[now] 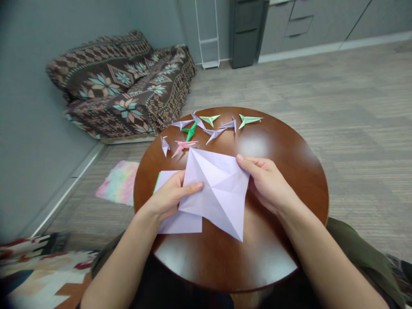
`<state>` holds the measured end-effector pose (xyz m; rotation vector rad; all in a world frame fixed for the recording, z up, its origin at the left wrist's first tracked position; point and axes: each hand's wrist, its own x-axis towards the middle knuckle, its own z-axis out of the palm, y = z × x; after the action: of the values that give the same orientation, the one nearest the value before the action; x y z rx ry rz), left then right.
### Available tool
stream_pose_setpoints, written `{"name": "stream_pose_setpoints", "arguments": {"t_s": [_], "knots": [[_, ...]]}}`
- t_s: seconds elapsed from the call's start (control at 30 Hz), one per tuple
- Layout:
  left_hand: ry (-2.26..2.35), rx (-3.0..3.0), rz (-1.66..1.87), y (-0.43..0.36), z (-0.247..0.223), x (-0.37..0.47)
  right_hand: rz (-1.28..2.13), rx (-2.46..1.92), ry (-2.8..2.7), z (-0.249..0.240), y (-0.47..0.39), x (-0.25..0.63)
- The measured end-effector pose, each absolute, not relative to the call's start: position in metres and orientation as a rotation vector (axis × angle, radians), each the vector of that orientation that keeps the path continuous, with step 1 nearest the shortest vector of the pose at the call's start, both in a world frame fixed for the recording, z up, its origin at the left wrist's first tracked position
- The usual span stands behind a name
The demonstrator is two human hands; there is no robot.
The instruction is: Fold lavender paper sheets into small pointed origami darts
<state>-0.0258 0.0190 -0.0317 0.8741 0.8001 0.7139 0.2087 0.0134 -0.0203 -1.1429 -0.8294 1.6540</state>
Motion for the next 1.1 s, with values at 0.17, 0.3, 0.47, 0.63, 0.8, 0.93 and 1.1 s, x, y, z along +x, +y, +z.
{"name": "stream_pose_setpoints", "arguments": {"t_s": [0.17, 0.3, 0.47, 0.63, 0.8, 0.93, 1.1], "knots": [[0.820, 0.913, 0.757, 0.020, -0.034, -0.028, 1.650, -1.106, -0.856, -0.026, 0.017, 0.213], [0.831, 0.979, 0.877, 0.023, -0.035, -0.028, 1.482, -1.147, -0.895, -0.030, 0.022, 0.221], [0.867, 1.004, 0.919, 0.024, -0.032, -0.027, 1.325, -1.226, -1.012, -0.033, 0.026, 0.230], [0.937, 1.049, 1.022, 0.027, -0.035, -0.029, 1.200, -1.267, -1.040, -0.034, 0.028, 0.239], [1.018, 1.162, 1.146, 0.028, -0.041, -0.031, 1.174, -1.260, -1.065, -0.035, 0.029, 0.242], [1.065, 1.238, 1.141, 0.026, -0.038, -0.033, 1.132, -1.242, -1.076, -0.035, 0.029, 0.243], [1.181, 1.298, 1.104, 0.025, -0.031, -0.032, 1.210, -1.226, -1.152, -0.032, 0.029, 0.245]]}}
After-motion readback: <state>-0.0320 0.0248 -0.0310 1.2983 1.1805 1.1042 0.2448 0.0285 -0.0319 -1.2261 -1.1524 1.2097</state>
